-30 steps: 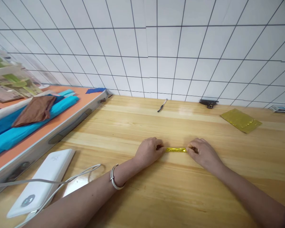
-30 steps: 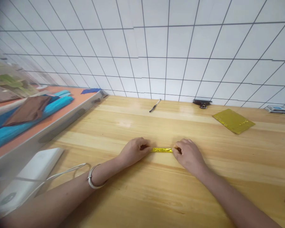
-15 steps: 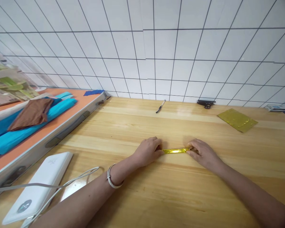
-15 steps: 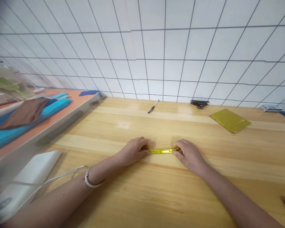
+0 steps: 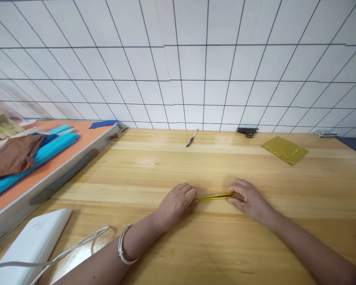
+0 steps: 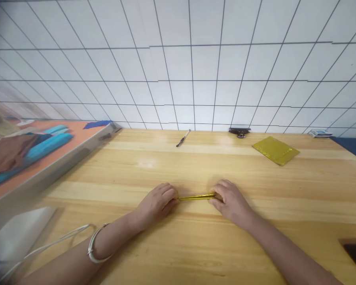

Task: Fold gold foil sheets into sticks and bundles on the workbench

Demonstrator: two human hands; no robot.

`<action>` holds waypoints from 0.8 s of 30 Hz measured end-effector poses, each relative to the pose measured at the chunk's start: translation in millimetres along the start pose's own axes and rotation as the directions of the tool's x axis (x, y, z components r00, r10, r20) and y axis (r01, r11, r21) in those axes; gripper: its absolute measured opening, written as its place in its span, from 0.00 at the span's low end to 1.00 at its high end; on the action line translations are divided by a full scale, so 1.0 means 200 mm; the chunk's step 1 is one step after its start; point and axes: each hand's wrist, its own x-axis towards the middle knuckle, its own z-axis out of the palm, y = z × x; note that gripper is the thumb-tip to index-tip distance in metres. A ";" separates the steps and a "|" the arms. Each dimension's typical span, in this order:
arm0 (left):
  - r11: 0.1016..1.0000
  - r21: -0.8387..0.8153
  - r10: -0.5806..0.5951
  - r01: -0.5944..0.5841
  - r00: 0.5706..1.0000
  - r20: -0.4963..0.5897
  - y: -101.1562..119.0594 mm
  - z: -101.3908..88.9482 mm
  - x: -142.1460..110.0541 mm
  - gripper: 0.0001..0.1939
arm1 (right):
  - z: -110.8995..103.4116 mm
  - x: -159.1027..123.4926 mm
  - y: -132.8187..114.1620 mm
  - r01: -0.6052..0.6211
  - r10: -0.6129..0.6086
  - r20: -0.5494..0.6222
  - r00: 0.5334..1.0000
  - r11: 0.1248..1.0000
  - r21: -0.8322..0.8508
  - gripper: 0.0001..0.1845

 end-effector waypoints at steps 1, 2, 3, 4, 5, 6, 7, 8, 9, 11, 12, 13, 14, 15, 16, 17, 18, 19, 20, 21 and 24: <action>1.000 0.000 0.007 -0.007 1.000 -0.004 0.00 0.00 0.00 0.07 | 0.00 0.00 0.00 0.018 -0.018 0.003 1.000 1.000 -0.002 0.06; 1.000 -0.001 0.013 -0.013 1.000 -0.007 0.00 0.01 0.00 0.07 | 0.00 -0.01 0.00 0.038 -0.038 0.006 0.999 0.999 -0.004 0.06; 1.000 -0.001 0.016 -0.016 1.000 -0.008 0.00 0.01 0.00 0.08 | 0.00 -0.01 -0.01 0.059 -0.059 0.008 0.998 0.998 -0.007 0.05; 1.000 -0.002 0.013 -0.013 1.000 -0.011 0.00 0.02 0.00 0.07 | 0.00 -0.01 -0.01 0.079 -0.079 0.007 0.997 0.997 -0.013 0.05; 1.000 -0.002 0.007 -0.007 1.000 -0.016 0.00 0.02 0.00 0.06 | 0.00 -0.01 -0.01 0.095 -0.095 0.002 0.995 0.995 -0.025 0.05; 1.000 -0.001 0.003 -0.003 1.000 -0.019 0.00 0.02 0.00 0.05 | 0.01 -0.01 -0.02 0.109 -0.109 -0.007 0.994 0.993 -0.047 0.07; 1.000 0.006 0.002 -0.002 1.000 -0.019 0.01 0.02 0.00 0.04 | 0.01 -0.01 -0.02 0.121 -0.122 -0.014 0.992 0.990 -0.076 0.08; 1.000 0.018 0.003 -0.003 1.000 -0.014 0.01 0.02 0.00 0.05 | 0.01 -0.02 -0.03 0.134 -0.137 -0.019 0.990 0.985 -0.108 0.09; 0.999 0.037 0.008 -0.008 1.000 -0.002 0.02 0.02 0.00 0.05 | 0.01 -0.02 -0.03 0.148 -0.152 -0.020 0.988 0.979 -0.138 0.10; 0.996 0.089 0.006 -0.009 0.999 0.031 0.02 0.00 0.00 0.06 | 0.02 -0.03 -0.05 0.182 -0.188 -0.013 0.982 0.967 -0.179 0.11; 0.993 0.117 -0.003 -0.002 0.999 0.044 0.02 0.00 0.00 0.06 | 0.02 -0.03 -0.05 0.200 -0.205 -0.007 0.979 0.961 -0.193 0.12; 0.990 0.141 -0.015 0.007 0.999 0.052 0.01 0.00 0.01 0.07 | 0.02 -0.04 -0.06 0.214 -0.219 -0.002 0.976 0.955 -0.203 0.12; 0.987 0.158 -0.023 0.013 0.998 0.059 0.01 -0.01 0.01 0.07 | 0.02 -0.04 -0.06 0.223 -0.228 0.001 0.974 0.951 -0.212 0.12; 0.985 0.170 -0.026 0.014 0.997 0.067 0.00 -0.01 0.02 0.07 | 0.02 -0.04 -0.06 0.229 -0.234 0.003 0.972 0.949 -0.219 0.12; 0.984 0.175 -0.024 0.011 0.997 0.074 0.00 -0.01 0.02 0.06 | 0.02 -0.04 -0.06 0.229 -0.234 0.006 0.972 0.947 -0.224 0.12; 0.984 0.177 -0.020 0.006 0.997 0.080 0.00 0.00 0.02 0.06 | 0.03 -0.04 -0.06 0.227 -0.232 0.008 0.973 0.947 -0.229 0.12; 0.985 0.174 -0.014 -0.001 0.996 0.085 0.00 0.00 0.03 0.06 | 0.03 -0.04 -0.05 0.226 -0.229 0.012 0.973 0.946 -0.232 0.12; 0.985 0.170 -0.004 -0.010 0.996 0.087 0.01 0.00 0.04 0.06 | 0.03 -0.03 -0.05 0.224 -0.227 0.014 0.974 0.945 -0.237 0.12; 0.986 0.165 0.009 -0.025 0.996 0.091 0.02 0.01 0.05 0.06 | 0.03 -0.03 -0.04 0.221 -0.225 0.012 0.974 0.944 -0.245 0.12; 0.986 0.162 0.026 -0.042 0.995 0.098 0.04 0.01 0.06 0.06 | 0.03 -0.03 -0.04 0.219 -0.224 0.009 0.974 0.942 -0.253 0.11; 0.982 0.163 0.076 -0.095 0.990 0.123 0.09 0.01 0.12 0.07 | 0.03 -0.04 -0.03 0.201 -0.215 -0.022 0.976 0.940 -0.274 0.11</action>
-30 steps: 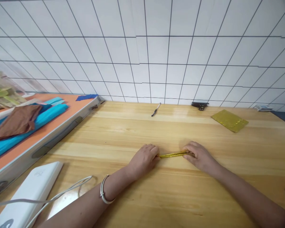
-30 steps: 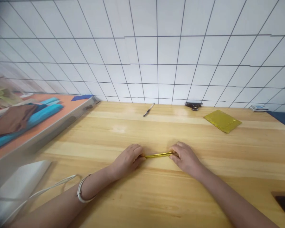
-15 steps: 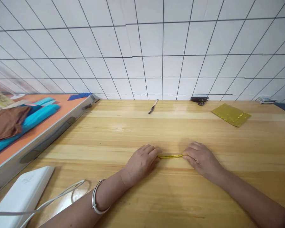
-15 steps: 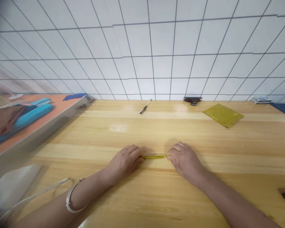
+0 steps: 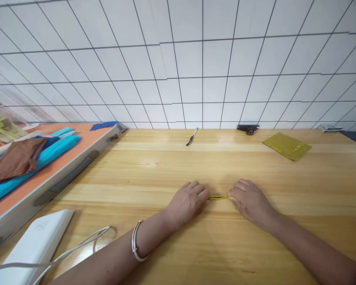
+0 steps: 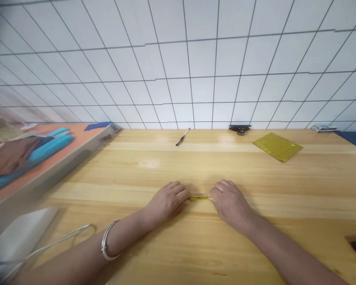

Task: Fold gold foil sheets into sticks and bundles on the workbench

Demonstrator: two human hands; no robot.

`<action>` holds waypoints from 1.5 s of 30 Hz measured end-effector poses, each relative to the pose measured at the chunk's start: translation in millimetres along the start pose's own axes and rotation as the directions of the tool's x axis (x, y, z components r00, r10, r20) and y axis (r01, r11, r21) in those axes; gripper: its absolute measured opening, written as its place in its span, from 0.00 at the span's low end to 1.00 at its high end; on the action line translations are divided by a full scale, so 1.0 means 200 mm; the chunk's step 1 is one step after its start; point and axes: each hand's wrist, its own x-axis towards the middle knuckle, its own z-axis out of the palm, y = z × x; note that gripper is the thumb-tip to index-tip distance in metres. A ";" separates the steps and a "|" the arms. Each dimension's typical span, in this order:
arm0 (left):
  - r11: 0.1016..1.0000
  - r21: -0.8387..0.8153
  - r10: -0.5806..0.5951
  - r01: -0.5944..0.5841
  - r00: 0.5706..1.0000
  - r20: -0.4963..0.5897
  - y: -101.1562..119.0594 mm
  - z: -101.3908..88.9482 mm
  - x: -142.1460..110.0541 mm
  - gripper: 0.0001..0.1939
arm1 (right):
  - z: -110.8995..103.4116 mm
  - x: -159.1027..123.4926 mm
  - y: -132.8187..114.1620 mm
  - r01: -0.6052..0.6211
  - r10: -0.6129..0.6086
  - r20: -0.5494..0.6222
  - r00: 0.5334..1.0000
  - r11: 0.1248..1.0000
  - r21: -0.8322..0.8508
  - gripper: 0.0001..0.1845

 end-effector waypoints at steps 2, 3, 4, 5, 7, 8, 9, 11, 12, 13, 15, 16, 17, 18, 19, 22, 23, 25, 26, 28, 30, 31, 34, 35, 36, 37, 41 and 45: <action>0.999 0.013 0.029 -0.029 1.000 0.001 0.02 -0.01 0.05 0.07 | -0.01 -0.01 0.01 -0.020 0.020 -0.026 0.999 1.000 -0.001 0.11; 0.999 0.021 0.042 -0.042 0.999 -0.002 0.03 -0.01 0.08 0.07 | -0.01 -0.01 0.02 -0.031 0.031 -0.039 0.999 1.000 0.004 0.11; 0.998 0.028 0.055 -0.055 0.998 -0.004 0.04 -0.01 0.11 0.06 | -0.02 -0.01 0.03 -0.043 0.043 -0.048 0.998 0.999 0.012 0.10; 0.997 0.034 0.066 -0.065 0.998 -0.004 0.04 -0.01 0.13 0.05 | -0.02 -0.01 0.04 -0.053 0.054 -0.050 0.997 0.998 0.021 0.10; 0.997 0.044 0.070 -0.070 0.998 -0.004 0.05 0.00 0.17 0.05 | -0.03 -0.01 0.05 -0.072 0.073 -0.036 0.997 0.997 0.029 0.08; 0.997 0.045 0.068 -0.067 0.998 -0.008 0.05 0.00 0.18 0.04 | -0.03 0.00 0.06 -0.078 0.079 -0.025 0.997 0.997 0.023 0.07; 0.997 0.042 0.067 -0.066 0.998 -0.013 0.06 0.01 0.19 0.03 | -0.03 0.01 0.06 -0.078 0.078 -0.012 0.997 0.997 0.011 0.05; 0.997 0.028 0.079 -0.079 0.997 -0.024 0.07 0.02 0.20 0.03 | -0.02 0.02 0.04 -0.053 0.053 0.018 0.998 0.998 -0.033 0.04; 0.996 0.016 0.091 -0.091 0.995 -0.027 0.07 0.02 0.20 0.03 | 0.00 0.03 0.03 -0.030 0.032 0.030 0.999 0.998 -0.056 0.05; 0.995 0.006 0.104 -0.104 0.994 -0.028 0.08 0.02 0.20 0.03 | 0.01 0.04 0.02 -0.008 0.011 0.038 0.999 0.997 -0.075 0.06; 0.992 -0.008 0.125 -0.125 0.992 -0.029 0.08 0.02 0.19 0.03 | 0.02 0.04 0.00 0.025 -0.022 0.032 0.999 0.995 -0.095 0.09; 0.991 -0.011 0.131 -0.131 0.991 -0.030 0.09 0.02 0.19 0.03 | 0.03 0.04 0.00 0.037 -0.036 0.017 0.999 0.995 -0.096 0.11; 0.991 -0.014 0.136 -0.137 0.990 -0.032 0.09 0.01 0.18 0.04 | 0.03 0.03 -0.01 0.049 -0.049 0.001 0.999 0.995 -0.091 0.12; 0.990 -0.017 0.141 -0.142 0.989 -0.033 0.09 0.01 0.18 0.04 | 0.03 0.03 -0.01 0.060 -0.061 -0.014 0.998 0.995 -0.085 0.13; 0.989 -0.021 0.145 -0.146 0.989 -0.034 0.09 0.00 0.18 0.04 | 0.02 0.03 -0.02 0.067 -0.069 -0.026 0.997 0.995 -0.078 0.14; 0.989 -0.043 0.139 -0.140 0.990 -0.029 0.09 -0.01 0.17 0.04 | 0.00 0.02 -0.02 0.065 -0.067 -0.035 0.997 0.996 -0.058 0.14; 0.990 -0.055 0.131 -0.133 0.991 -0.027 0.08 -0.01 0.16 0.04 | -0.01 0.02 -0.02 0.056 -0.058 -0.026 0.998 0.997 -0.054 0.13; 0.991 -0.079 0.103 -0.104 0.994 -0.021 0.07 -0.02 0.15 0.04 | -0.01 0.02 -0.01 0.036 -0.036 0.003 0.999 0.998 -0.051 0.12; 0.992 -0.089 0.083 -0.085 0.996 -0.017 0.05 -0.02 0.15 0.05 | -0.02 0.02 0.00 0.025 -0.024 0.013 1.000 0.998 -0.050 0.11; 0.993 -0.111 0.038 -0.039 0.999 -0.011 0.03 -0.02 0.14 0.05 | -0.02 0.01 0.02 0.003 -0.003 0.017 1.000 0.999 -0.041 0.11; 0.988 -0.151 -0.005 0.002 1.000 -0.015 0.00 -0.02 0.13 0.06 | -0.02 0.00 0.03 -0.016 0.016 0.010 1.000 1.000 -0.021 0.11; 0.984 -0.178 -0.020 0.016 1.000 -0.019 -0.01 -0.02 0.13 0.06 | -0.03 0.00 0.03 -0.025 0.025 0.015 1.000 1.000 -0.012 0.12; 0.970 -0.240 -0.033 0.028 0.999 -0.017 -0.04 -0.02 0.13 0.08 | -0.03 0.00 0.03 -0.029 0.029 0.049 0.998 1.000 0.007 0.11; 0.970 -0.242 -0.032 0.028 0.999 -0.013 -0.05 -0.01 0.13 0.08 | -0.03 0.01 0.02 -0.025 0.024 0.061 0.998 1.000 0.002 0.11; 0.972 -0.234 -0.032 0.028 0.999 -0.011 -0.05 -0.01 0.13 0.08 | -0.03 0.01 0.01 -0.021 0.022 0.069 0.997 1.000 -0.012 0.11; 0.975 -0.219 -0.032 0.029 0.999 -0.011 -0.04 -0.01 0.13 0.09 | -0.03 0.01 0.00 -0.023 0.026 0.072 0.997 0.999 -0.034 0.11; 0.983 -0.183 0.011 -0.012 1.000 -0.010 0.00 -0.02 0.14 0.07 | -0.02 0.03 -0.05 -0.052 0.060 0.058 0.997 0.990 -0.129 0.09; 0.975 -0.203 0.086 -0.086 0.996 -0.007 0.05 -0.03 0.14 0.14 | -0.01 0.03 -0.07 -0.026 0.030 0.045 0.999 0.996 -0.087 0.11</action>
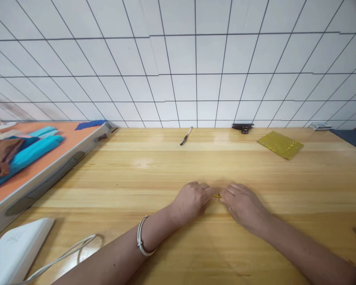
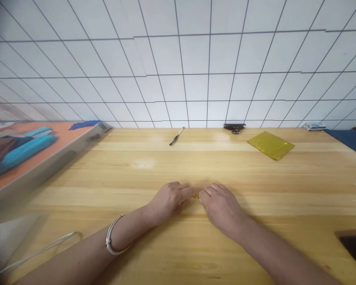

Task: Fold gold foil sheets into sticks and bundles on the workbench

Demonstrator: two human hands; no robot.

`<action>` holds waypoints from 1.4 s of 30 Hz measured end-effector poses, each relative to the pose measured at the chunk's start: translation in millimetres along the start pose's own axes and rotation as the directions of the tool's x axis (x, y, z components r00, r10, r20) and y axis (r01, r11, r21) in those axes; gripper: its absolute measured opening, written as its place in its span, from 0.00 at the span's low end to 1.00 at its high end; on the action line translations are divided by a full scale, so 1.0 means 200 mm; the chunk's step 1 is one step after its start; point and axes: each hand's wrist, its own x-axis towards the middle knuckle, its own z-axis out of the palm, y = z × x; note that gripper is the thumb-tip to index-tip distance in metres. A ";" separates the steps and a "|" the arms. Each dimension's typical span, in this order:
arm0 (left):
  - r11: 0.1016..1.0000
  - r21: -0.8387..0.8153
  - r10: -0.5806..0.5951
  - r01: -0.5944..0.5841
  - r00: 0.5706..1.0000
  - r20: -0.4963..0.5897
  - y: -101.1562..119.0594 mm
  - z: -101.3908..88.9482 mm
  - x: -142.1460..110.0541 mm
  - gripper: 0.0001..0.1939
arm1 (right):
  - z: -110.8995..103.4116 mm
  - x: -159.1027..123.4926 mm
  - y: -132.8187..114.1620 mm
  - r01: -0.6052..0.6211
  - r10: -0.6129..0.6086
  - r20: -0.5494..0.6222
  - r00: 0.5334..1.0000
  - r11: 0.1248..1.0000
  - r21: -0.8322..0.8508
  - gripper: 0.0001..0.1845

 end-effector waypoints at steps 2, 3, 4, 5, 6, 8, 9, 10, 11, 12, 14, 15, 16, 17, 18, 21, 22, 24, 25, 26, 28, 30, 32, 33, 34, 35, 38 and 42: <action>1.000 0.020 0.017 -0.017 1.000 0.004 0.01 -0.01 0.00 0.15 | 0.00 -0.01 0.01 0.007 -0.007 0.007 1.000 0.998 0.057 0.12; 0.999 0.036 0.024 -0.024 1.000 0.006 0.02 -0.01 0.00 0.15 | 0.00 -0.01 0.01 0.003 -0.004 0.018 1.000 0.997 0.081 0.12; 0.998 0.052 0.028 -0.028 1.000 0.005 0.02 -0.02 0.00 0.14 | 0.00 -0.02 0.02 -0.004 0.001 0.030 1.000 0.995 0.102 0.12; 0.997 0.065 0.030 -0.030 1.000 0.005 0.01 -0.03 0.00 0.13 | -0.01 -0.02 0.02 -0.013 0.008 0.045 0.999 0.993 0.117 0.12; 0.997 0.071 0.030 -0.030 1.000 0.004 0.01 -0.03 0.00 0.13 | -0.02 -0.02 0.03 -0.025 0.017 0.060 0.998 0.991 0.129 0.12; 0.997 0.066 0.026 -0.026 1.000 0.004 -0.01 -0.05 0.00 0.11 | -0.04 -0.01 0.04 -0.048 0.034 0.092 0.995 0.987 0.154 0.12; 0.998 0.061 0.023 -0.023 1.000 0.005 -0.02 -0.05 0.00 0.10 | -0.05 -0.01 0.04 -0.056 0.039 0.101 0.994 0.985 0.163 0.12; 0.998 0.054 0.018 -0.018 1.000 0.007 -0.03 -0.06 0.00 0.10 | -0.06 -0.01 0.04 -0.059 0.042 0.106 0.993 0.984 0.168 0.12; 0.999 0.045 0.014 -0.015 1.000 0.010 -0.04 -0.06 0.00 0.09 | -0.06 -0.01 0.05 -0.062 0.044 0.109 0.993 0.984 0.168 0.12; 0.999 0.035 0.011 -0.011 1.000 0.012 -0.04 -0.06 0.00 0.09 | -0.07 -0.01 0.05 -0.065 0.047 0.110 0.993 0.984 0.163 0.12; 1.000 0.010 0.008 -0.008 1.000 0.014 -0.05 -0.05 0.00 0.09 | -0.07 -0.01 0.06 -0.073 0.057 0.111 0.992 0.986 0.149 0.12; 1.000 -0.006 0.010 -0.010 1.000 0.016 -0.06 -0.05 -0.01 0.09 | -0.06 -0.01 0.06 -0.076 0.060 0.113 0.992 0.987 0.144 0.13; 1.000 -0.021 0.011 -0.011 1.000 0.017 -0.06 -0.05 -0.01 0.09 | -0.06 -0.01 0.06 -0.077 0.061 0.115 0.992 0.987 0.143 0.13; 0.999 -0.031 0.012 -0.012 1.000 0.018 -0.06 -0.05 -0.01 0.09 | -0.06 -0.02 0.06 -0.079 0.062 0.116 0.991 0.986 0.145 0.14; 0.999 -0.037 0.011 -0.010 1.000 0.021 -0.06 -0.05 -0.01 0.09 | -0.06 -0.02 0.06 -0.082 0.064 0.118 0.991 0.985 0.154 0.14; 1.000 -0.022 -0.001 0.002 1.000 0.027 -0.07 -0.05 -0.01 0.09 | -0.07 -0.02 0.06 -0.105 0.071 0.155 0.985 0.969 0.225 0.13; 1.000 -0.012 -0.006 0.006 1.000 0.027 -0.07 -0.05 -0.01 0.09 | -0.07 -0.01 0.06 -0.117 0.074 0.175 0.982 0.961 0.252 0.13; 1.000 0.003 -0.013 0.012 1.000 0.024 -0.07 -0.05 -0.01 0.10 | -0.08 -0.01 0.05 -0.147 0.089 0.207 0.974 0.946 0.288 0.12; 1.000 0.007 -0.013 0.013 1.000 0.025 -0.08 -0.05 -0.01 0.10 | -0.09 -0.01 0.05 -0.164 0.102 0.215 0.971 0.942 0.293 0.12; 1.000 0.006 -0.010 0.010 1.000 0.026 -0.08 -0.04 -0.01 0.10 | -0.09 -0.01 0.05 -0.178 0.116 0.217 0.969 0.939 0.293 0.11; 1.000 -0.011 -0.001 0.001 0.999 0.033 -0.09 -0.04 -0.01 0.11 | -0.10 -0.01 0.04 -0.191 0.130 0.215 0.968 0.936 0.296 0.11; 0.999 -0.044 0.007 -0.005 0.999 0.043 -0.10 -0.04 -0.01 0.11 | -0.10 -0.01 0.05 -0.191 0.125 0.211 0.969 0.924 0.330 0.12; 0.995 -0.099 0.009 -0.003 0.998 0.054 -0.11 -0.04 -0.01 0.12 | -0.10 -0.01 0.07 -0.196 0.119 0.215 0.969 0.901 0.386 0.12; 0.991 -0.134 0.009 0.000 0.998 0.062 -0.12 -0.04 -0.01 0.13 | -0.10 -0.02 0.08 -0.203 0.122 0.218 0.968 0.892 0.405 0.13; 0.985 -0.173 0.009 0.003 0.998 0.067 -0.13 -0.05 -0.01 0.13 | -0.10 -0.02 0.08 -0.213 0.131 0.218 0.967 0.888 0.407 0.13; 0.978 -0.211 0.007 0.009 0.997 0.072 -0.13 -0.05 -0.01 0.13 | -0.09 -0.02 0.09 -0.223 0.144 0.219 0.965 0.892 0.393 0.13; 0.960 -0.276 -0.021 0.045 0.996 0.089 -0.14 -0.07 -0.01 0.14 | -0.09 -0.02 0.10 -0.248 0.185 0.210 0.960 0.909 0.335 0.14; 0.941 -0.331 -0.039 0.068 0.995 0.095 -0.15 -0.09 -0.01 0.14 | -0.10 -0.02 0.11 -0.247 0.156 0.233 0.960 0.863 0.440 0.15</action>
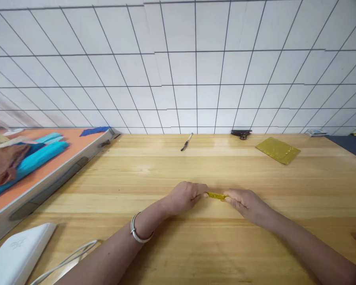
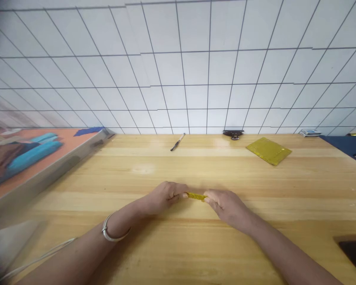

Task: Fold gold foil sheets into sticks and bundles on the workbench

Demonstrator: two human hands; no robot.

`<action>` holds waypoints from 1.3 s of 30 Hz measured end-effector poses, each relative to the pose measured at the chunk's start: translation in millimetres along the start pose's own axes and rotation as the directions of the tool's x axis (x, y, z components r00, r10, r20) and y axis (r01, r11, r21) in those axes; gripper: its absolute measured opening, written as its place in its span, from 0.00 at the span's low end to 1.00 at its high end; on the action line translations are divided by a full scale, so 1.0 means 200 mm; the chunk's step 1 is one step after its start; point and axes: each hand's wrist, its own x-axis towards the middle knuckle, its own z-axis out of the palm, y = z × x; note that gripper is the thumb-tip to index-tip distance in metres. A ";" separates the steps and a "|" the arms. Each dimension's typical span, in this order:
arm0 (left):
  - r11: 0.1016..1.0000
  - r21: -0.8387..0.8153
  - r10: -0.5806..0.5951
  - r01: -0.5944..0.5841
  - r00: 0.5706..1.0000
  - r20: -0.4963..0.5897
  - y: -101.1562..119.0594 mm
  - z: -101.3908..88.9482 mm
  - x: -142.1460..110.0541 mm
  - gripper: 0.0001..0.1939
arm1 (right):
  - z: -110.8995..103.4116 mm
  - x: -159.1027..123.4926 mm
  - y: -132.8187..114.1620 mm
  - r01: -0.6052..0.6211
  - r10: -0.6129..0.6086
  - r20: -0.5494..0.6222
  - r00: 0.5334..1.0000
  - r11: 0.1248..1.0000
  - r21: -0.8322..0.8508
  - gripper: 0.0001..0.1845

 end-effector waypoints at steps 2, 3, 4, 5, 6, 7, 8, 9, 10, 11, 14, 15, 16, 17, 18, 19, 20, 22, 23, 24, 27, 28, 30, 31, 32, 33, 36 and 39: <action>0.998 -0.065 -0.004 0.004 1.000 -0.005 0.00 -0.01 0.00 0.13 | -0.01 0.00 0.01 -0.018 0.017 0.003 1.000 0.999 0.045 0.16; 0.995 -0.098 -0.007 0.007 1.000 -0.007 -0.01 -0.01 0.00 0.13 | -0.02 0.00 0.01 -0.041 0.042 -0.011 0.999 0.998 0.042 0.17; 0.992 -0.126 -0.010 0.009 1.000 -0.011 -0.01 -0.02 -0.01 0.12 | -0.03 0.00 0.02 -0.068 0.069 -0.033 0.997 0.997 0.028 0.17; 0.989 -0.146 -0.016 0.013 1.000 -0.020 -0.01 -0.02 0.00 0.12 | -0.03 0.00 0.03 -0.091 0.091 -0.059 0.994 0.996 0.009 0.18; 0.986 -0.162 -0.034 0.028 0.999 -0.031 -0.01 -0.02 0.00 0.12 | -0.04 0.00 0.03 -0.104 0.103 -0.084 0.991 0.995 -0.009 0.18; 0.982 -0.179 -0.065 0.056 0.997 -0.047 -0.01 -0.01 0.00 0.11 | -0.04 0.00 0.04 -0.108 0.105 -0.103 0.989 0.994 -0.020 0.18; 0.975 -0.202 -0.108 0.093 0.992 -0.065 -0.01 -0.01 0.00 0.11 | -0.04 0.01 0.04 -0.105 0.102 -0.108 0.989 0.994 -0.020 0.18; 0.964 -0.231 -0.155 0.132 0.984 -0.083 -0.01 0.00 0.00 0.10 | -0.03 0.01 0.05 -0.101 0.099 -0.104 0.990 0.995 -0.014 0.18; 0.950 -0.264 -0.197 0.166 0.975 -0.098 -0.02 0.00 0.00 0.09 | -0.03 0.01 0.06 -0.100 0.099 -0.095 0.991 0.995 -0.003 0.18; 0.937 -0.295 -0.230 0.189 0.967 -0.112 -0.03 0.01 0.00 0.08 | -0.02 0.01 0.07 -0.105 0.105 -0.089 0.991 0.994 0.002 0.19; 0.920 -0.325 -0.277 0.217 0.949 -0.149 -0.05 0.03 0.00 0.08 | 0.00 0.01 0.10 -0.152 0.145 -0.106 0.984 0.987 -0.060 0.20; 0.925 -0.308 -0.281 0.221 0.945 -0.166 -0.07 0.03 0.00 0.08 | 0.00 0.01 0.11 -0.164 0.151 -0.121 0.981 0.980 -0.108 0.20; 0.935 -0.278 -0.278 0.219 0.942 -0.190 -0.08 0.04 0.00 0.07 | 0.01 0.01 0.12 -0.165 0.144 -0.137 0.980 0.973 -0.163 0.20; 0.949 -0.236 -0.263 0.211 0.939 -0.220 -0.09 0.04 0.00 0.07 | 0.01 0.01 0.13 -0.153 0.121 -0.153 0.981 0.963 -0.222 0.20; 0.964 -0.183 -0.236 0.194 0.938 -0.252 -0.10 0.04 0.00 0.06 | 0.01 0.01 0.14 -0.130 0.086 -0.164 0.983 0.951 -0.279 0.19; 0.978 -0.118 -0.198 0.171 0.939 -0.282 -0.11 0.04 0.00 0.06 | 0.01 0.01 0.15 -0.102 0.045 -0.175 0.984 0.936 -0.336 0.19; 0.988 -0.041 -0.151 0.146 0.940 -0.305 -0.12 0.03 0.00 0.06 | 0.01 0.00 0.16 -0.073 0.000 -0.185 0.983 0.919 -0.388 0.19; 0.985 0.144 -0.045 0.096 0.945 -0.323 -0.14 0.03 0.00 0.07 | 0.01 0.00 0.16 -0.012 -0.095 -0.200 0.975 0.880 -0.475 0.18; 0.968 0.240 0.007 0.072 0.949 -0.315 -0.13 0.02 0.00 0.08 | 0.01 0.00 0.16 0.025 -0.147 -0.202 0.968 0.861 -0.508 0.18; 0.944 0.327 0.054 0.050 0.952 -0.301 -0.13 0.01 0.00 0.10 | 0.01 0.00 0.16 0.065 -0.203 -0.201 0.958 0.841 -0.537 0.17; 0.875 0.485 0.135 0.010 0.955 -0.264 -0.11 -0.01 -0.01 0.14 | 0.00 0.00 0.15 0.170 -0.357 -0.201 0.912 0.777 -0.606 0.17; 0.866 0.500 0.142 0.008 0.955 -0.262 -0.10 -0.02 -0.01 0.15 | 0.00 0.00 0.14 0.192 -0.395 -0.205 0.896 0.758 -0.623 0.17; 0.875 0.484 0.145 0.005 0.951 -0.272 -0.10 -0.03 -0.01 0.15 | 0.00 0.00 0.13 0.216 -0.444 -0.214 0.870 0.735 -0.643 0.17; 0.893 0.450 0.141 0.000 0.950 -0.280 -0.11 -0.03 -0.01 0.14 | 0.00 0.00 0.13 0.224 -0.454 -0.218 0.864 0.734 -0.641 0.17; 0.919 0.394 0.131 -0.006 0.948 -0.291 -0.11 -0.04 -0.01 0.13 | 0.00 0.00 0.13 0.229 -0.456 -0.224 0.861 0.742 -0.630 0.17; 0.949 0.314 0.113 -0.010 0.944 -0.309 -0.12 -0.03 -0.01 0.12 | 0.00 0.00 0.13 0.228 -0.447 -0.232 0.864 0.758 -0.611 0.17; 0.998 -0.069 -0.026 -0.002 0.913 -0.408 -0.12 -0.02 0.00 0.09 | 0.04 -0.01 0.12 0.182 -0.345 -0.276 0.897 0.858 -0.481 0.16; 0.813 -0.578 -0.262 -0.066 0.846 -0.464 -0.08 0.00 0.02 0.07 | 0.10 0.00 0.07 0.074 -0.143 -0.299 0.944 0.970 -0.232 0.17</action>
